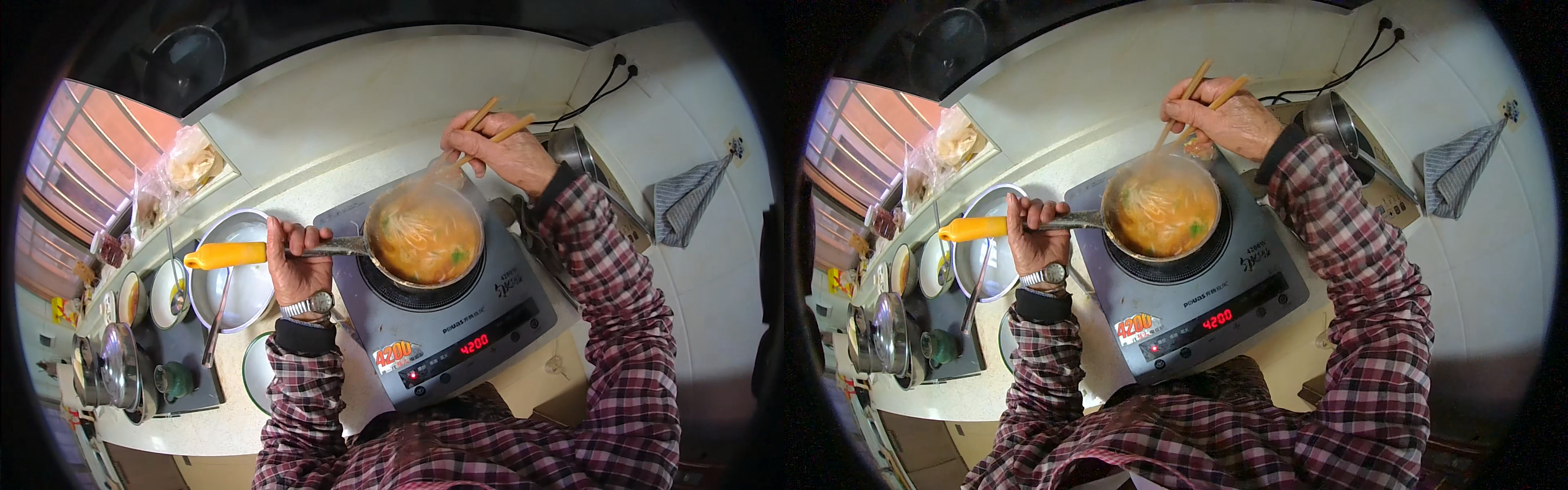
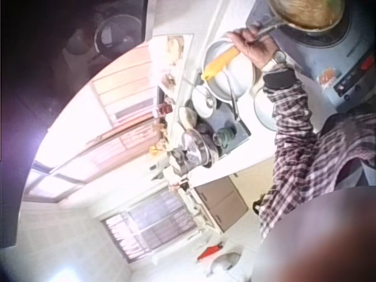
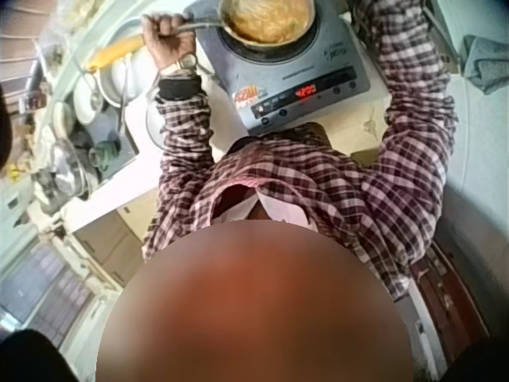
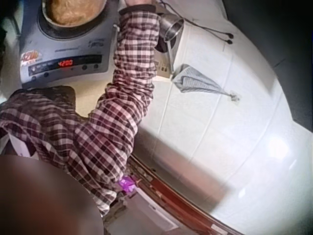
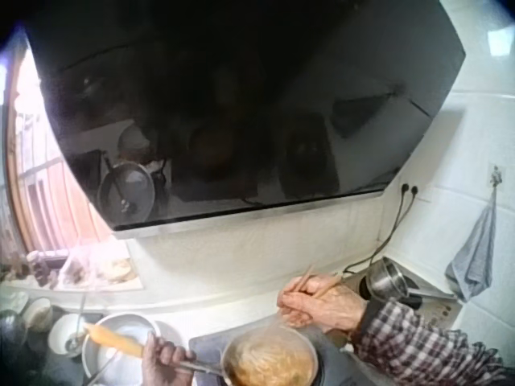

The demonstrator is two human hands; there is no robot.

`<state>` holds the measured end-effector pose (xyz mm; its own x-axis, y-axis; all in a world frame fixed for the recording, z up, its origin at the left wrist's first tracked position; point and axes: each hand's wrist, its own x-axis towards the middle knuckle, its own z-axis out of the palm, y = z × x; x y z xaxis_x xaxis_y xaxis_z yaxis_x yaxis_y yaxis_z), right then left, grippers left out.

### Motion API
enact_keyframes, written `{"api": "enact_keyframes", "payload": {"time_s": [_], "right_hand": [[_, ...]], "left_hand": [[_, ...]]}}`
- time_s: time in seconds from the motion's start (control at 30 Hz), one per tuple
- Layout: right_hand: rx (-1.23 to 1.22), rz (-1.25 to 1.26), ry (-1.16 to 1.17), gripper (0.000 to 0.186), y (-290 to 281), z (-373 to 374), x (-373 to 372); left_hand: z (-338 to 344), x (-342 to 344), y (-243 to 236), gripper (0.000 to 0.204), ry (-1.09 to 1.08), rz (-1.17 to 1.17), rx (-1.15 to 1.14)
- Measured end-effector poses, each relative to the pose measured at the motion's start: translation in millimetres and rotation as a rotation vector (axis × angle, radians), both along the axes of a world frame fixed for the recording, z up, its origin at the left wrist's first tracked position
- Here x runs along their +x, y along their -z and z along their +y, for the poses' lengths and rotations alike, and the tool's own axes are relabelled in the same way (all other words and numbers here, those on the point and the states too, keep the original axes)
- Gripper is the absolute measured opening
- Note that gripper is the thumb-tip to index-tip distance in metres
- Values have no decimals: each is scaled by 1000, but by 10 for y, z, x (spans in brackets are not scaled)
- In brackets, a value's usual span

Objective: The person prepares noodles by adding chili paste, chopped green onions, and soy sauce to a pot on an induction cooktop. They stir the mixture with chopsticks, then transfer the cooked noodles into a bowl and carry it to the living room.

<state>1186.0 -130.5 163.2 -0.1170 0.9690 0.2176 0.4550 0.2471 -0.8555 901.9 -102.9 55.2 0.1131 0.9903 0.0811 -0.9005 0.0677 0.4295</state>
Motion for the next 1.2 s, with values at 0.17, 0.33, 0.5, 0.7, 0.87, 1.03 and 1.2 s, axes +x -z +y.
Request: {"api": "enact_keyframes", "payload": {"time_s": [0.17,0.33,0.5,0.7,0.87,1.03,1.2], "right_hand": [[-115,-253,146,28,103,-24,281],[-258,101,229,28,279,-278,408],[-385,514,372,26,730,-393,277],[-202,875,459,23,1002,-477,256],[82,767,424,22,802,-319,253],[162,407,377,24,588,-296,221],[-35,225,362,26,556,-330,262]], "left_hand": [[35,42,40,33,-83,80,111],[39,74,34,35,-124,95,96],[46,78,11,34,-125,98,66],[36,64,-17,35,-131,124,46],[30,54,-25,34,-96,150,89],[37,60,-14,35,-121,166,78],[48,72,-5,35,-142,152,78]]}}
